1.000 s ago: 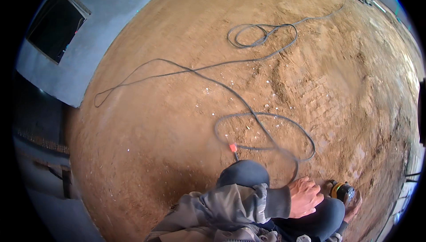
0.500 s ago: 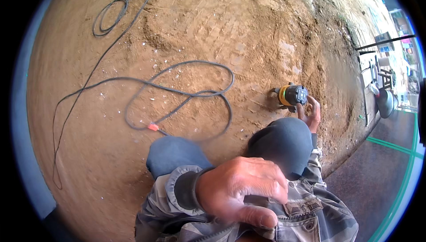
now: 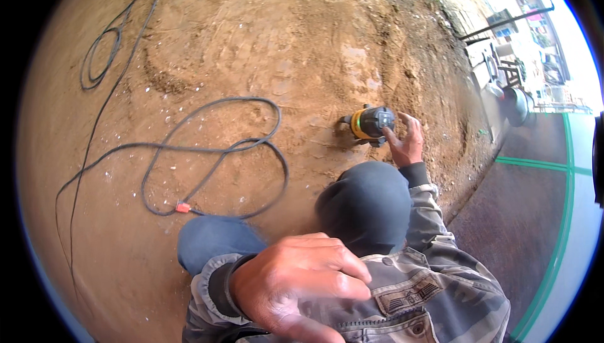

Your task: The person uses a laser level to measure and adjust the floor surface. They walk around the room, place the device on the ground, and make adjustments while sitting. The person also picks up a long metal bar at the end.

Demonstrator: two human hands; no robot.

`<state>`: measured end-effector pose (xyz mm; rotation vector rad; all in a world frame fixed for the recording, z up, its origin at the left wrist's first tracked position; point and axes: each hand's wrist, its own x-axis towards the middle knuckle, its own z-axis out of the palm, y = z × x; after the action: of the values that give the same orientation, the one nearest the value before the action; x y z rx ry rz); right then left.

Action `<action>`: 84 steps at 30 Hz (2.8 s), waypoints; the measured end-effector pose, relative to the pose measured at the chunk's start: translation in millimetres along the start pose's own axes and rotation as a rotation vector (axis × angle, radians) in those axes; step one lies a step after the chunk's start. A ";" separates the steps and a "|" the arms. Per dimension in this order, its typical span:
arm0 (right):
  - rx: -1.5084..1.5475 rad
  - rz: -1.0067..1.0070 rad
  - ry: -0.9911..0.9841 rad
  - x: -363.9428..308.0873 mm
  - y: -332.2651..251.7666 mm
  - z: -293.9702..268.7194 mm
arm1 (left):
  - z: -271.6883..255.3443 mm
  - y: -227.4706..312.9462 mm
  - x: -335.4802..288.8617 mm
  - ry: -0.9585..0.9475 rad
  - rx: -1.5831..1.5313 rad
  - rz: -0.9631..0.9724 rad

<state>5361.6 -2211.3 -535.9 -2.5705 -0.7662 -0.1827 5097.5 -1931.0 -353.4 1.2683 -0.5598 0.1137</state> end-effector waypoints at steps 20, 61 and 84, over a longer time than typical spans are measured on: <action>0.077 0.034 -0.388 25.6 15.0 8.4 | -5.9 -17.3 -0.7 0.160 0.283 -0.301; 0.265 0.509 -0.352 -96.4 -9.1 -74.5 | -76.8 -86.6 -30.1 0.315 0.590 -0.706; 0.087 0.025 -0.608 57.6 6.3 2.7 | 2.3 10.3 -3.6 0.651 0.880 -0.822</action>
<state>5413.2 -2186.6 -526.4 -2.5592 -0.9172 0.6543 5089.7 -1929.2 -345.6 2.0889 0.6760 0.0730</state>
